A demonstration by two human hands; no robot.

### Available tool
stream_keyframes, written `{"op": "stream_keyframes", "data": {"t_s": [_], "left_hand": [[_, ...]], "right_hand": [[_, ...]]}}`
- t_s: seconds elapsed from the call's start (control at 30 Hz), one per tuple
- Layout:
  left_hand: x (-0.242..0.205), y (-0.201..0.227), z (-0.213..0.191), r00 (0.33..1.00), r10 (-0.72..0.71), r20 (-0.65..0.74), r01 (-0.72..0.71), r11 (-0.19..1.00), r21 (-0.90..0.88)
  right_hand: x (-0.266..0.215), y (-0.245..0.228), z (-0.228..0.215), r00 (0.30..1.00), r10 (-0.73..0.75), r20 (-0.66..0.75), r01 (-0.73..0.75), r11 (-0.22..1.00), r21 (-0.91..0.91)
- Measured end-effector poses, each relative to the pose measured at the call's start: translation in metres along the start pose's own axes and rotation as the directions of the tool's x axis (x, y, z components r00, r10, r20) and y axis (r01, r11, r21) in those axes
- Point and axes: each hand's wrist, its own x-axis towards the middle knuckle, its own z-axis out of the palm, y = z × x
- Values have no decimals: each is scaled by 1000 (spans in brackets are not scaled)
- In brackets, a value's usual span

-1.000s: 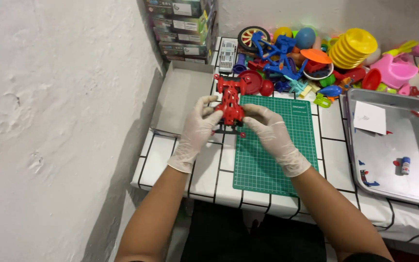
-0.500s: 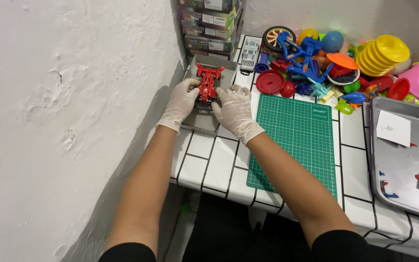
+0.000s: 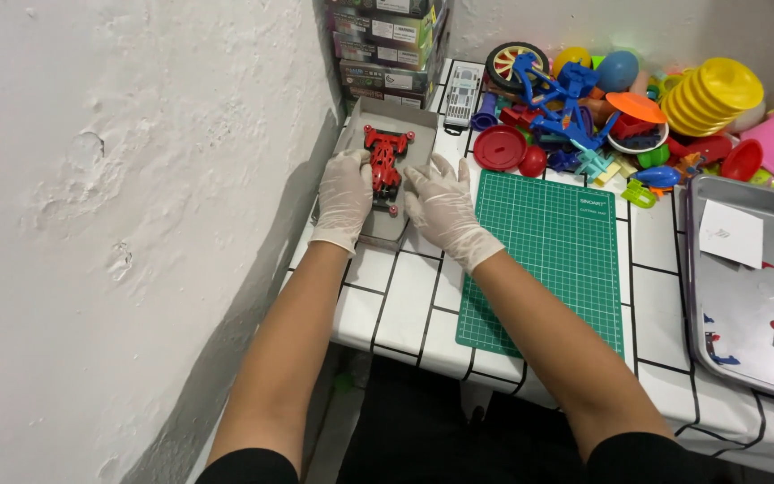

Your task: The person assembles a red toy car by attaching small wheels to its chassis on a green cutting mat. They then place the completed toy into a gray box with a sticker. The person subsequently opens a new box containing a blue toy car and begins to assemble its black chassis.

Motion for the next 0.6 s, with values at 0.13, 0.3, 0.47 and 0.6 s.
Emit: {"op": "stream_keyframes", "data": {"t_s": [0.13,0.3,0.47,0.6], "left_hand": [[-19,42,-27,997,35,-68,-37,999,-38],[-64,112,-23,943,206,-260,-300,864,-403],[-92,181,12,911,402,91,-306,808,-504],[-98,200,54,795,463,392,-241,834,-496]], "right_hand": [[-36,34,-53,995,-11,-99,33,974,222],[-91,86,-143,966,234,-106,-189,927,324],[-140,191,-196,862,501,-83,-486,862,145],[-179,287,-234,711,686,-154,-703,697,-142]]}}
